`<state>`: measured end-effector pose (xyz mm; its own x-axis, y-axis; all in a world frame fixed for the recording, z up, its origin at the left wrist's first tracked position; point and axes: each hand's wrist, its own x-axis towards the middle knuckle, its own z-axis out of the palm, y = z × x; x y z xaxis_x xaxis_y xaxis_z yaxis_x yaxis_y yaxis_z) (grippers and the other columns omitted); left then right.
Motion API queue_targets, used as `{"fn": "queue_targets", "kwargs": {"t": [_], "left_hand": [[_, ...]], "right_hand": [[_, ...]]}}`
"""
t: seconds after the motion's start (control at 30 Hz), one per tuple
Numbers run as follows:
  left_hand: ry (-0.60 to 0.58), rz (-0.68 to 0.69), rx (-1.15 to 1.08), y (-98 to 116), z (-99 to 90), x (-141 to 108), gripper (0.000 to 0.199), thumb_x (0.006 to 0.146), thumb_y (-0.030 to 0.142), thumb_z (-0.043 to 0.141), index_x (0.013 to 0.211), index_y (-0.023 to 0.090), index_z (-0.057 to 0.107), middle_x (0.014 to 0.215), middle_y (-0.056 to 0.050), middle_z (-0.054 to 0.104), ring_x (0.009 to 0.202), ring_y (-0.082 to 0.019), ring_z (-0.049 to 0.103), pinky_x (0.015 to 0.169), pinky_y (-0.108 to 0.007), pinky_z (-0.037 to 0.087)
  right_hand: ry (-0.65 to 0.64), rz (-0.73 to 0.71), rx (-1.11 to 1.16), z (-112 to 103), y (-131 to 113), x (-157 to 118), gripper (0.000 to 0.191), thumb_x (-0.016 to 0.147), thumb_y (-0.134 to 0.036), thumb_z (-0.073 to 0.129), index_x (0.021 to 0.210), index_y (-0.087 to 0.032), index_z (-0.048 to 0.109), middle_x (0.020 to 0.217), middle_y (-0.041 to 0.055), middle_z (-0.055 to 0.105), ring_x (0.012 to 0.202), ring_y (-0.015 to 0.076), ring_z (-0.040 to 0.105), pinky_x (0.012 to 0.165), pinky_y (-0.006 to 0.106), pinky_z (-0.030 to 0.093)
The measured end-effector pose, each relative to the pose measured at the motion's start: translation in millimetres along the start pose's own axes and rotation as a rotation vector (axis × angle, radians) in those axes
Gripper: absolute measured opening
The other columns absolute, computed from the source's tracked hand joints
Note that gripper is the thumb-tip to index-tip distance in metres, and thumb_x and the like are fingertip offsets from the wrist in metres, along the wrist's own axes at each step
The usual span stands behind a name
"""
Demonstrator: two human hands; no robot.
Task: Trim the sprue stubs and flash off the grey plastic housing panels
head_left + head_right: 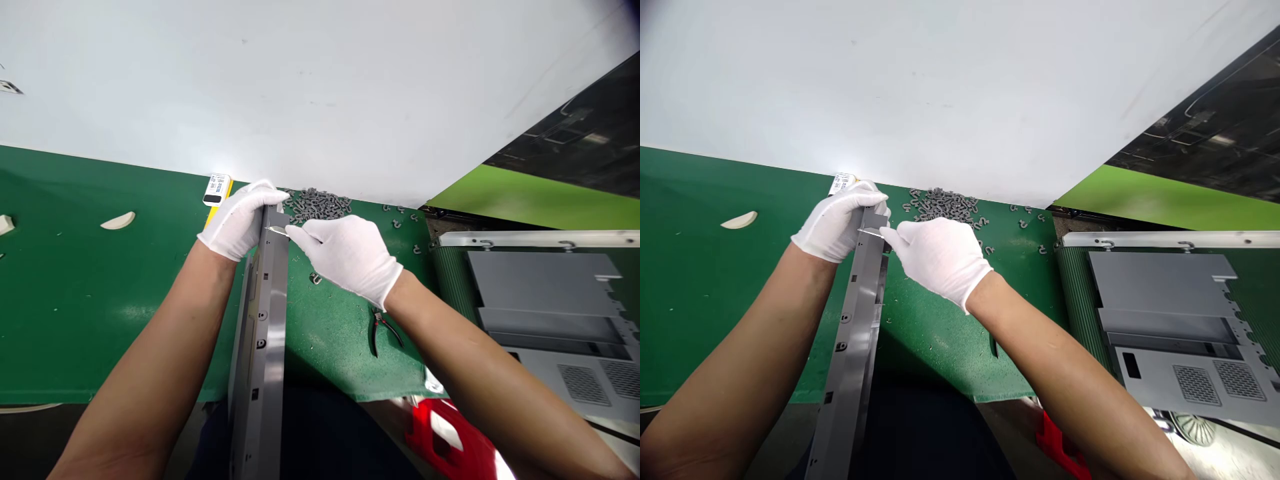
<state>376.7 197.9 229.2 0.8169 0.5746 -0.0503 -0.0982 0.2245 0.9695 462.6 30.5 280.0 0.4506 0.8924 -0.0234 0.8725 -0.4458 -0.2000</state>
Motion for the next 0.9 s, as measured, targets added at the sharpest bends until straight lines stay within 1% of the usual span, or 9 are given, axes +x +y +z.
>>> {"fn": "queue_targets", "kwargs": {"t": [0.1,0.2,0.37,0.6,0.73,0.8,0.83,0.9], "left_hand": [[0.002,-0.002,0.001,-1,-1.2,0,0.026,0.08,0.022,0.076,0.061,0.018,0.059,0.074,-0.003,0.057,0.071,-0.015,0.056,0.064,-0.032,0.043],[0.005,-0.009,-0.004,-2,-1.6,1,0.026,0.078,0.023,0.078,0.061,0.018,0.06,0.074,-0.003,0.058,0.072,-0.016,0.057,0.064,-0.032,0.044],[0.002,-0.029,-0.018,-2,-1.2,1,0.025,0.079,0.023,0.077,0.062,0.018,0.06,0.074,-0.003,0.058,0.071,-0.015,0.056,0.063,-0.031,0.043],[0.004,-0.021,-0.035,-1,0.2,-1,0.027,0.079,0.022,0.076,0.061,0.018,0.056,0.074,-0.002,0.057,0.068,-0.015,0.054,0.062,-0.032,0.04],[-0.007,-0.048,-0.086,0,1.5,-1,0.029,0.079,0.021,0.075,0.06,0.019,0.052,0.072,-0.001,0.055,0.065,-0.014,0.051,0.061,-0.033,0.038],[-0.005,-0.046,-0.09,0,0.8,0,0.03,0.079,0.021,0.076,0.061,0.019,0.052,0.072,-0.001,0.055,0.066,-0.014,0.052,0.062,-0.033,0.038],[-0.005,-0.04,-0.085,-1,0.2,0,0.03,0.079,0.022,0.076,0.061,0.019,0.052,0.072,-0.001,0.055,0.066,-0.015,0.052,0.062,-0.033,0.039],[-0.012,-0.012,-0.071,-1,-1.4,0,0.03,0.08,0.023,0.075,0.061,0.019,0.053,0.071,-0.001,0.055,0.067,-0.015,0.052,0.062,-0.033,0.039]], "right_hand": [[-0.026,-0.007,-0.013,-1,0,1,0.057,0.107,-0.062,0.034,0.078,-0.026,0.068,0.065,-0.0019,0.064,0.058,0.0156,0.053,0.059,0.03,0.026],[-0.045,-0.011,-0.03,-3,0,2,0.061,0.107,-0.062,0.031,0.076,-0.025,0.068,0.068,-0.0008,0.067,0.061,0.0158,0.056,0.059,0.03,0.027],[-0.047,-0.027,-0.058,-3,1,3,0.058,0.107,-0.062,0.033,0.079,-0.025,0.068,0.07,0.0,0.068,0.067,0.0171,0.061,0.061,0.03,0.027],[-0.045,-0.043,-0.061,-4,4,5,0.061,0.106,-0.065,0.032,0.08,-0.025,0.068,0.068,0.0004,0.067,0.066,0.0175,0.061,0.061,0.03,0.028],[-0.043,-0.049,-0.065,-4,4,6,0.059,0.105,-0.065,0.035,0.076,-0.024,0.065,0.067,0.0006,0.066,0.067,0.0177,0.06,0.062,0.029,0.028],[-0.041,-0.041,-0.007,-1,6,5,0.058,0.105,-0.064,0.038,0.073,-0.023,0.063,0.066,-0.0004,0.063,0.065,0.0163,0.057,0.062,0.029,0.029],[-0.038,-0.035,0.065,1,6,4,0.057,0.104,-0.064,0.04,0.071,-0.023,0.061,0.064,-0.0014,0.061,0.064,0.0152,0.055,0.063,0.029,0.029],[-0.011,-0.01,0.307,8,8,1,0.056,0.104,-0.063,0.041,0.07,-0.022,0.059,0.063,-0.0034,0.057,0.062,0.0132,0.05,0.063,0.027,0.032]]}}
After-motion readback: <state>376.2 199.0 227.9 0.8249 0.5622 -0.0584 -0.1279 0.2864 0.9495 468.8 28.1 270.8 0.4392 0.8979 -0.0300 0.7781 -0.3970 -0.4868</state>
